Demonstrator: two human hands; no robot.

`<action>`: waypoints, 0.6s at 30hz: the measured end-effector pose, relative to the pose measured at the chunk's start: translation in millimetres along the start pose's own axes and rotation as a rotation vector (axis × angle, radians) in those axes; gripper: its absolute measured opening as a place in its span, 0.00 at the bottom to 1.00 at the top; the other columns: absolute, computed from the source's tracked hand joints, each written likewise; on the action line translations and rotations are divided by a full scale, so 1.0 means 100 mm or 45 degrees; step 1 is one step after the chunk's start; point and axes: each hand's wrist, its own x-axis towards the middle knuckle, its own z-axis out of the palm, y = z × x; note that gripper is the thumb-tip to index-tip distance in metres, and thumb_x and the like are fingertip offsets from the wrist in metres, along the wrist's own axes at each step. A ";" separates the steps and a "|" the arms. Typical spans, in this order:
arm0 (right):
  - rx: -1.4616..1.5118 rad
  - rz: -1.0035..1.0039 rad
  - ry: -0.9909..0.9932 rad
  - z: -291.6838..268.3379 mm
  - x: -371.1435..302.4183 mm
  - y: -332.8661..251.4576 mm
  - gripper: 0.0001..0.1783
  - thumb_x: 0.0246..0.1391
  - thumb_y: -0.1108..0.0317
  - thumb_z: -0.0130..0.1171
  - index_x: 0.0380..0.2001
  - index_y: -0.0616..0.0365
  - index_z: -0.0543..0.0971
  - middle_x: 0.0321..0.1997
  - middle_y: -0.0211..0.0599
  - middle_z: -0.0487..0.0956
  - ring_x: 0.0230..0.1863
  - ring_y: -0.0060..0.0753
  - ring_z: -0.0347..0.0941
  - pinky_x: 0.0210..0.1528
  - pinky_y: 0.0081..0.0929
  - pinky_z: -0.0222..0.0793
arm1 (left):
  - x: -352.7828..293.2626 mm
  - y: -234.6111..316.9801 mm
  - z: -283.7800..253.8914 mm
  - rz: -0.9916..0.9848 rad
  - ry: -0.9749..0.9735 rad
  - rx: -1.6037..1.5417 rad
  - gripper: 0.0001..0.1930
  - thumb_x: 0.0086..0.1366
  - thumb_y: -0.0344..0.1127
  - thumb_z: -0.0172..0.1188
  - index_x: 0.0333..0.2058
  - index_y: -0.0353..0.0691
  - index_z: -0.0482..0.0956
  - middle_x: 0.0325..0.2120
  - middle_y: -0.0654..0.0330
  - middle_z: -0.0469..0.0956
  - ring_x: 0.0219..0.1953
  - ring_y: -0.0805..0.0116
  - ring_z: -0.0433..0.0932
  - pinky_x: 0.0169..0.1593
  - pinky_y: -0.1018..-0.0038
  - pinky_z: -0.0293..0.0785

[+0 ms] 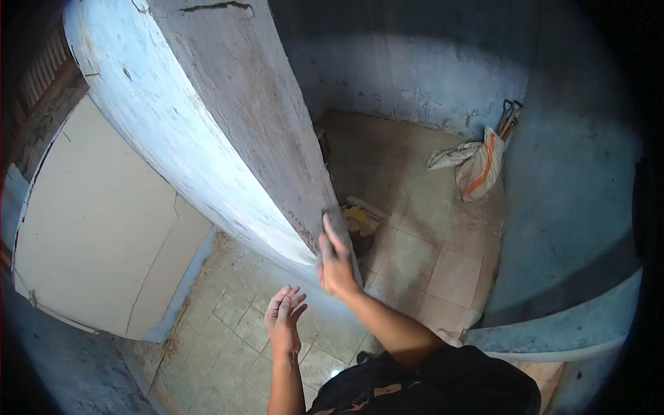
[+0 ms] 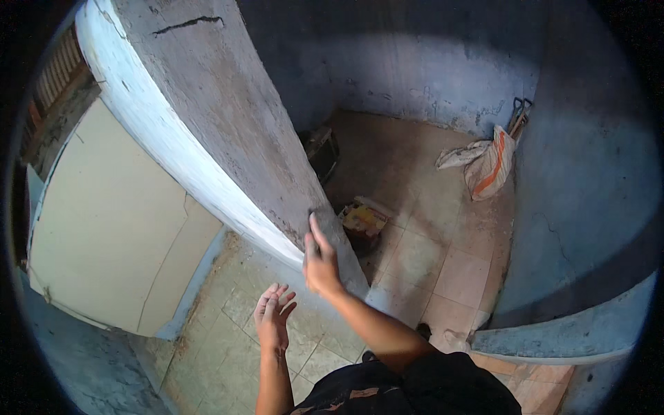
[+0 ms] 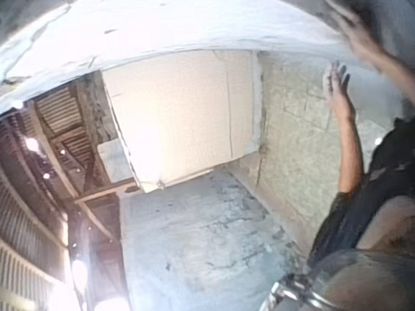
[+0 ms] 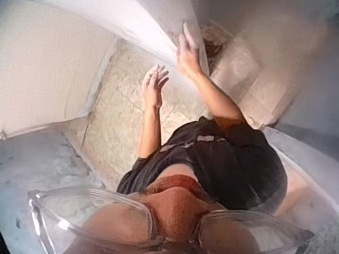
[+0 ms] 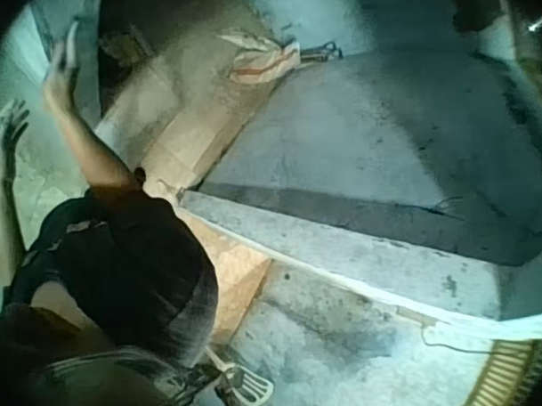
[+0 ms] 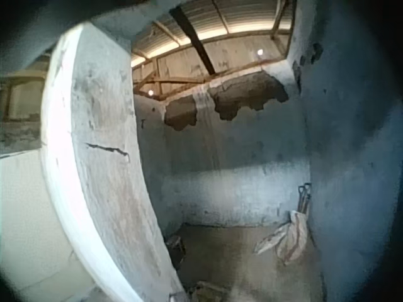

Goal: The person scrapes old paint or plaster from an interior wall using a putty knife.

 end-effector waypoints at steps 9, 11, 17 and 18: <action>0.040 0.160 -0.032 0.00 -0.28 0.06 0.26 0.73 0.63 0.47 0.72 0.37 0.65 0.20 0.20 0.68 0.14 0.15 0.56 0.13 0.20 0.53 | -0.10 -0.05 -0.01 -0.021 0.004 -0.025 0.18 0.74 0.37 0.55 0.57 0.34 0.73 0.53 0.50 0.79 0.51 0.57 0.81 0.54 0.62 0.77; 0.052 0.245 0.012 -0.04 -0.11 -0.09 0.26 0.73 0.63 0.47 0.72 0.36 0.65 0.20 0.21 0.67 0.14 0.15 0.56 0.13 0.19 0.54 | -0.19 -0.05 0.02 -0.054 0.009 -0.013 0.17 0.74 0.37 0.55 0.56 0.34 0.74 0.53 0.51 0.79 0.51 0.57 0.81 0.54 0.62 0.77; 0.159 0.282 0.186 0.07 -0.06 0.03 0.27 0.75 0.58 0.42 0.74 0.34 0.60 0.12 0.19 0.61 0.09 0.17 0.55 0.09 0.22 0.53 | -0.33 -0.05 -0.06 -0.015 0.034 -0.054 0.17 0.74 0.38 0.56 0.55 0.35 0.74 0.52 0.51 0.79 0.51 0.57 0.81 0.53 0.62 0.78; 0.183 0.296 0.109 0.19 -0.33 0.07 0.27 0.75 0.59 0.43 0.74 0.34 0.59 0.12 0.18 0.60 0.09 0.17 0.53 0.09 0.22 0.52 | -0.33 -0.10 -0.13 -0.032 0.061 -0.055 0.17 0.74 0.38 0.56 0.55 0.35 0.74 0.51 0.51 0.79 0.51 0.57 0.81 0.53 0.62 0.78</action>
